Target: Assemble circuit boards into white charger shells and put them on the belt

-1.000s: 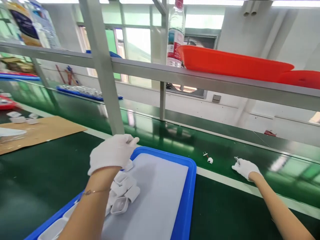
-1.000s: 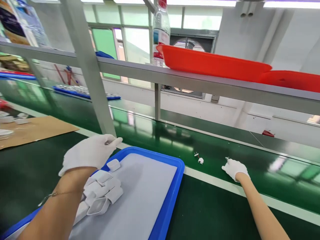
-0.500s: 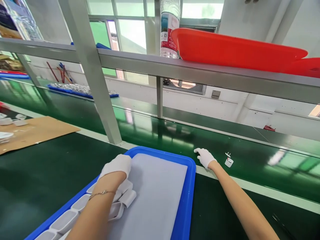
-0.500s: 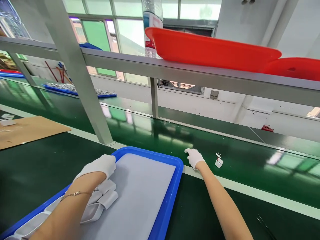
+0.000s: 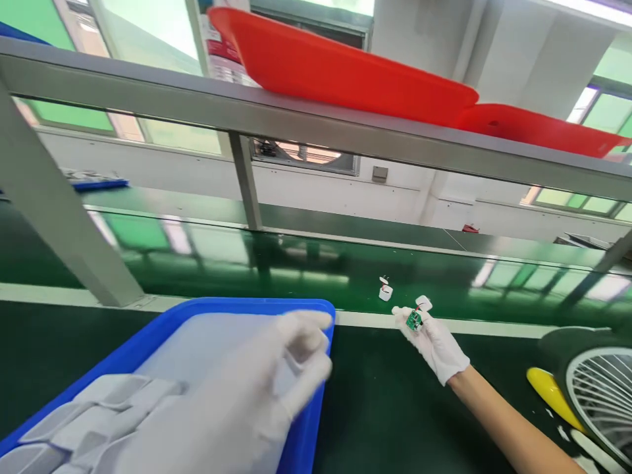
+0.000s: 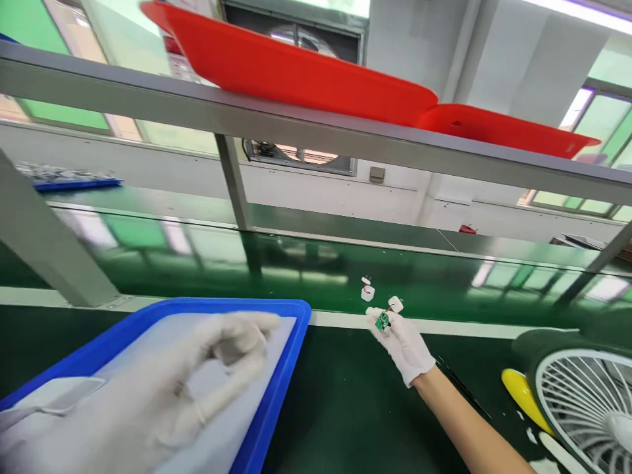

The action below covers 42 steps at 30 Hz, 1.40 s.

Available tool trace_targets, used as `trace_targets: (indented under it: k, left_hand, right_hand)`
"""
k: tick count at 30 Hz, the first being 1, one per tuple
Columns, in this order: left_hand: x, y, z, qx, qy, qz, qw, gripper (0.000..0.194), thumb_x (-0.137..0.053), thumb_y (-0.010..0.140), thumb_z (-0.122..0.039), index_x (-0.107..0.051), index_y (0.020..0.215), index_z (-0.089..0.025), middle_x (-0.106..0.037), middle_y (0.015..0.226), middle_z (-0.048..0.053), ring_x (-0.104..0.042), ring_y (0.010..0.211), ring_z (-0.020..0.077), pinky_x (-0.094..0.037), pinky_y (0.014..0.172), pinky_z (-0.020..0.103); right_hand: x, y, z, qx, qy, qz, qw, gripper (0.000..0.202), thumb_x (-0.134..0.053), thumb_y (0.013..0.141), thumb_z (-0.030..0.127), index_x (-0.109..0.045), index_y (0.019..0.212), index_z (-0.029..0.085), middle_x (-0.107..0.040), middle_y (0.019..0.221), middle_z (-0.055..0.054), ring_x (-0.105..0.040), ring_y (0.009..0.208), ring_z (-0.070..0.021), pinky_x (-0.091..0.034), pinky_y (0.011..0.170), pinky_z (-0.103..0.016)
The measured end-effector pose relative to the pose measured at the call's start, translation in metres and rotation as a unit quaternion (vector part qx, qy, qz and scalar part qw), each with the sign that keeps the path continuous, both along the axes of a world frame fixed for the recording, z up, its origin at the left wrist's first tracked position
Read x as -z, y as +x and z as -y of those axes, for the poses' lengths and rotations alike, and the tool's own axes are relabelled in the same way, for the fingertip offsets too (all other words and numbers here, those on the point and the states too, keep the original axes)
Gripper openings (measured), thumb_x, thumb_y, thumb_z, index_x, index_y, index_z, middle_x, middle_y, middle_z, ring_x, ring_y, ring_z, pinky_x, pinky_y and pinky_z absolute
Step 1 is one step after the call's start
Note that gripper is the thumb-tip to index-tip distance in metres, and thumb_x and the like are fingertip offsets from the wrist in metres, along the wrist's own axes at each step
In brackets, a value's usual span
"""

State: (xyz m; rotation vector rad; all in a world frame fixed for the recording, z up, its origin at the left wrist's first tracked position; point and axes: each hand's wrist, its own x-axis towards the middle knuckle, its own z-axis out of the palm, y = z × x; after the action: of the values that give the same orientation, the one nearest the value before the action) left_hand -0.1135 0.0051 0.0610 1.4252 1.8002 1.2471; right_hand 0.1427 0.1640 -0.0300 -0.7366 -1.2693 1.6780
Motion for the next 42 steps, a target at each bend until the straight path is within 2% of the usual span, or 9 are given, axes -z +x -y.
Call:
trace_targets:
  k: [3,6,11,15,18,24,29,35,42]
  left_hand:
    - [0.028,0.062,0.002,0.188,-0.058,0.017,0.98,0.064,-0.071,0.068,-0.027,-0.054,0.128,-0.033,-0.07,0.108,0.001,-0.066,0.095,0.0201,-0.053,0.09,0.034]
    - [0.056,0.091,-0.001,0.287,-0.126,0.01,0.95,0.068,-0.069,0.068,-0.018,-0.052,0.131,-0.035,-0.065,0.123,0.001,-0.059,0.113,0.0231,-0.043,0.103,0.038]
    - [0.082,0.083,-0.013,0.247,-0.138,0.003,0.959,0.052,-0.065,0.072,-0.018,-0.061,0.122,-0.032,-0.062,0.128,0.0,-0.054,0.12,0.0237,-0.038,0.107,0.038]
    - [0.088,0.074,-0.02,0.253,-0.121,0.023,0.96,0.05,-0.065,0.071,-0.016,-0.063,0.119,-0.03,-0.064,0.126,0.002,-0.055,0.118,0.0245,-0.04,0.106,0.039]
    - [0.089,0.071,-0.024,0.281,-0.119,0.074,0.949,0.051,-0.065,0.071,-0.014,-0.064,0.119,-0.029,-0.06,0.131,0.003,-0.05,0.123,0.0248,-0.036,0.109,0.041]
    - [0.085,0.07,-0.033,0.193,-0.16,0.358,0.9,0.064,-0.065,0.066,-0.01,-0.048,0.125,-0.027,-0.06,0.105,0.002,-0.059,0.084,0.016,-0.053,0.068,0.029]
    - [0.095,0.073,-0.03,0.194,-0.172,0.248,0.933,0.034,-0.062,0.074,-0.014,-0.042,0.1,-0.026,-0.054,0.086,-0.007,-0.044,0.042,0.002,-0.038,0.044,0.019]
    - [0.099,0.072,-0.023,0.317,-0.111,0.044,0.941,0.028,-0.062,0.077,-0.019,-0.053,0.103,-0.023,-0.058,0.114,0.006,-0.058,0.098,0.0196,-0.047,0.089,0.034]
    - [0.104,0.074,-0.014,0.3,-0.123,0.011,0.946,0.035,-0.054,0.084,-0.027,-0.044,0.117,-0.023,-0.06,0.093,0.004,-0.058,0.076,0.017,-0.051,0.075,0.032]
  right_hand:
    - [0.017,0.015,0.023,-0.041,-0.078,-0.004,0.996,0.045,-0.059,0.085,0.056,-0.059,0.113,0.02,-0.068,0.081,-0.005,-0.06,0.052,-0.012,-0.047,0.044,-0.023]
    - [0.029,0.024,0.038,-0.072,-0.121,-0.041,0.989,0.045,-0.07,0.08,0.036,-0.057,0.12,0.02,-0.07,0.086,-0.005,-0.062,0.059,-0.0106,-0.051,0.057,-0.023]
    - [0.026,0.031,0.046,-0.141,-0.174,-0.145,0.964,0.041,-0.066,0.072,0.03,-0.069,0.107,0.01,-0.068,0.108,-0.014,-0.06,0.105,-0.021,-0.04,0.101,-0.035]
    - [0.017,0.031,0.052,-0.15,-0.194,-0.088,0.965,0.049,-0.057,0.081,0.056,-0.074,0.096,0.011,-0.068,0.099,-0.013,-0.06,0.099,-0.0226,-0.042,0.097,-0.036]
    - [0.02,0.028,0.06,-0.122,-0.158,-0.018,0.98,0.025,-0.078,0.07,0.035,-0.072,0.086,0.017,-0.067,0.103,-0.008,-0.06,0.098,-0.0199,-0.046,0.088,-0.032]
    - [0.033,0.022,0.064,-0.106,-0.152,-0.021,0.982,0.061,-0.088,0.055,0.017,-0.059,0.108,0.026,-0.062,0.118,-0.006,-0.065,0.088,-0.0182,-0.05,0.082,-0.038]
    - [0.03,0.022,0.063,-0.117,-0.086,0.055,0.988,0.047,-0.086,0.061,0.027,-0.067,0.103,0.02,-0.064,0.099,-0.005,-0.061,0.098,-0.0201,-0.041,0.099,-0.043]
    - [0.034,0.022,0.069,-0.116,-0.031,0.051,0.991,0.047,-0.079,0.071,0.026,-0.064,0.116,0.023,-0.063,0.093,-0.002,-0.06,0.087,-0.0151,-0.048,0.087,-0.037]
    - [0.008,0.026,0.083,-0.076,0.112,0.078,0.988,0.03,-0.078,0.073,0.018,-0.063,0.098,0.023,-0.066,0.082,0.001,-0.061,0.074,-0.0121,-0.049,0.069,-0.027]
